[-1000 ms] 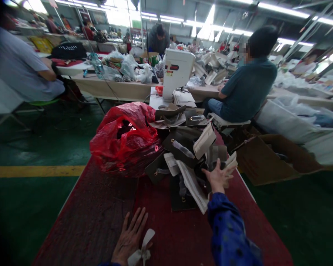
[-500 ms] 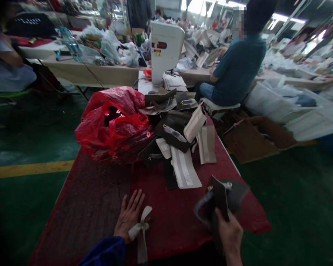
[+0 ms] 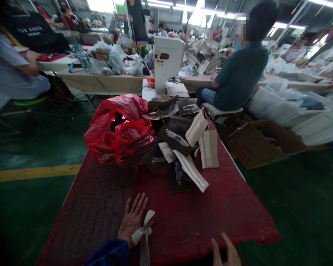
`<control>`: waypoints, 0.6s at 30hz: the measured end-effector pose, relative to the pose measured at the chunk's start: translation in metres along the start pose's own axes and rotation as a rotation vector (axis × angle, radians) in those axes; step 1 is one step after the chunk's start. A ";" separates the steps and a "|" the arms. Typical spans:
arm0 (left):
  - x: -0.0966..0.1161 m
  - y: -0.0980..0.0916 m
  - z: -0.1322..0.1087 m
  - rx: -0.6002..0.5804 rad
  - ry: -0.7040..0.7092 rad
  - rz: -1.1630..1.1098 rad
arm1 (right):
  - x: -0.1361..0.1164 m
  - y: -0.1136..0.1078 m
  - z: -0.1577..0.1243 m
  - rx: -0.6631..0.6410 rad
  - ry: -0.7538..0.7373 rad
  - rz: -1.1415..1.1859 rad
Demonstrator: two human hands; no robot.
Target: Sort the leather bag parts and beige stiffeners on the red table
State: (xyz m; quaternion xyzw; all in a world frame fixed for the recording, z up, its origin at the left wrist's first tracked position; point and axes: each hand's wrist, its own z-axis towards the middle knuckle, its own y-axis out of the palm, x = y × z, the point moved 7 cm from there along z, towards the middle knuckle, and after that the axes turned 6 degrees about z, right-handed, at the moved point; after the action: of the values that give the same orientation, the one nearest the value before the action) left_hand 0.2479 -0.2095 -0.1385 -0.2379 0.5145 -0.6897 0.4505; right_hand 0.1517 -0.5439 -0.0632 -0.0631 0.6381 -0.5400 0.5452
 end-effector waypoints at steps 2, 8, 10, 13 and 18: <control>-0.002 0.001 0.000 -0.005 0.003 0.004 | -0.059 0.019 0.028 0.064 -0.254 -0.004; -0.012 0.002 -0.001 0.031 0.016 0.021 | -0.216 0.176 0.128 -0.322 -0.448 -0.380; -0.017 0.003 0.000 0.034 0.008 0.026 | -0.239 0.214 0.137 -0.357 -0.487 -0.510; -0.024 0.003 0.000 0.040 -0.004 0.013 | -0.247 0.243 0.146 -0.346 -0.485 -0.604; -0.033 0.005 -0.004 0.019 -0.027 -0.013 | -0.242 0.246 0.179 -0.443 -0.491 -0.567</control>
State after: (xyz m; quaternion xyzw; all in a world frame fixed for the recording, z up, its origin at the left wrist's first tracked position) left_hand 0.2618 -0.1794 -0.1399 -0.2461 0.5005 -0.6942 0.4551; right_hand 0.5095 -0.3925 -0.0658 -0.4778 0.5474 -0.4873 0.4843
